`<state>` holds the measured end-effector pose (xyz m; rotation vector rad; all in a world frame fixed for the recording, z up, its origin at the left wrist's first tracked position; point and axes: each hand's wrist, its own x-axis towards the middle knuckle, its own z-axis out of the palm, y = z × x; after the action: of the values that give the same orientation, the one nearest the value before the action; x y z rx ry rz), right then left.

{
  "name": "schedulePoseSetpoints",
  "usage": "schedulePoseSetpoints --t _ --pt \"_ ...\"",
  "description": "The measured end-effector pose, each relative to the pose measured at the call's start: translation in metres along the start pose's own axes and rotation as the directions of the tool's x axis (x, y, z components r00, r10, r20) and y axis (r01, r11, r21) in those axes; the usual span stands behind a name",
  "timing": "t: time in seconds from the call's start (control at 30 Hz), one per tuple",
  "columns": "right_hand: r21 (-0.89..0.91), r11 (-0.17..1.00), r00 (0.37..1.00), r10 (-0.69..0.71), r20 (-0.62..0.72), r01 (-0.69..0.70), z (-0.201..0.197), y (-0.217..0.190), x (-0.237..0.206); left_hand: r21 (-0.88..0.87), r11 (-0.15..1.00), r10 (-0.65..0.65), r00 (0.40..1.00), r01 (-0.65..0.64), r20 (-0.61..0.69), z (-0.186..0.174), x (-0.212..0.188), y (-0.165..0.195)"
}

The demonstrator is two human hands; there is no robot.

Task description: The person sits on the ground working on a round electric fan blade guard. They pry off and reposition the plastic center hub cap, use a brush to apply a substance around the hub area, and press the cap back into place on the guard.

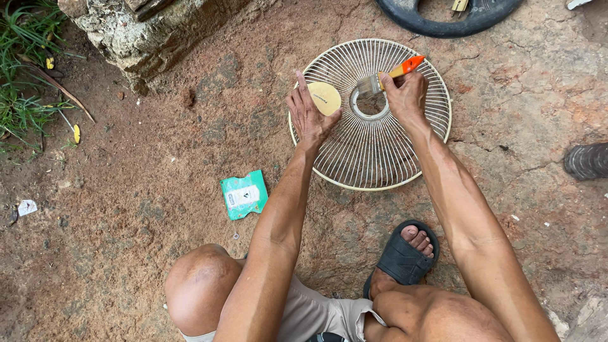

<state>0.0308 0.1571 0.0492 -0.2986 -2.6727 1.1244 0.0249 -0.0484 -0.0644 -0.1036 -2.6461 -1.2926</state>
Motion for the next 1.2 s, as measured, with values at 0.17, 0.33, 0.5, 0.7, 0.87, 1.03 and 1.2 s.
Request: schedulePoseSetpoints --t 0.17,0.33,0.5,0.7,0.87,1.03,1.2 --pt "-0.101 0.988 0.992 -0.124 -0.027 0.121 -0.008 0.004 0.005 -0.011 1.000 -0.002 1.000 0.002 0.007 -0.001 -0.001 0.000" --pt "-0.357 0.894 0.928 -0.341 -0.151 0.271 -0.003 0.010 0.007 0.019 0.999 0.038 0.999 -0.038 -0.014 0.002 0.000 -0.002" --pt "-0.327 0.878 0.897 -0.415 -0.154 0.350 -0.006 0.008 0.005 0.031 0.999 0.018 1.000 -0.018 -0.001 0.004 0.001 -0.003" --pt "0.142 0.990 0.997 -0.020 0.069 0.010 -0.008 -0.010 -0.004 0.036 0.999 0.034 0.999 -0.034 -0.017 0.004 0.001 0.001" --pt "0.074 0.996 0.984 0.031 0.174 -0.044 -0.008 -0.011 -0.005 0.019 0.999 -0.026 0.999 0.026 0.025 -0.001 0.001 0.001" --pt "0.012 1.000 0.989 0.010 0.146 -0.012 -0.006 0.001 -0.002 0.012 1.000 -0.003 1.000 0.003 0.003 -0.002 0.000 0.001" --pt "-0.127 0.989 0.996 -0.069 0.063 0.076 -0.009 0.011 -0.003 0.020 1.000 -0.001 1.000 0.001 0.020 0.000 0.001 -0.001"
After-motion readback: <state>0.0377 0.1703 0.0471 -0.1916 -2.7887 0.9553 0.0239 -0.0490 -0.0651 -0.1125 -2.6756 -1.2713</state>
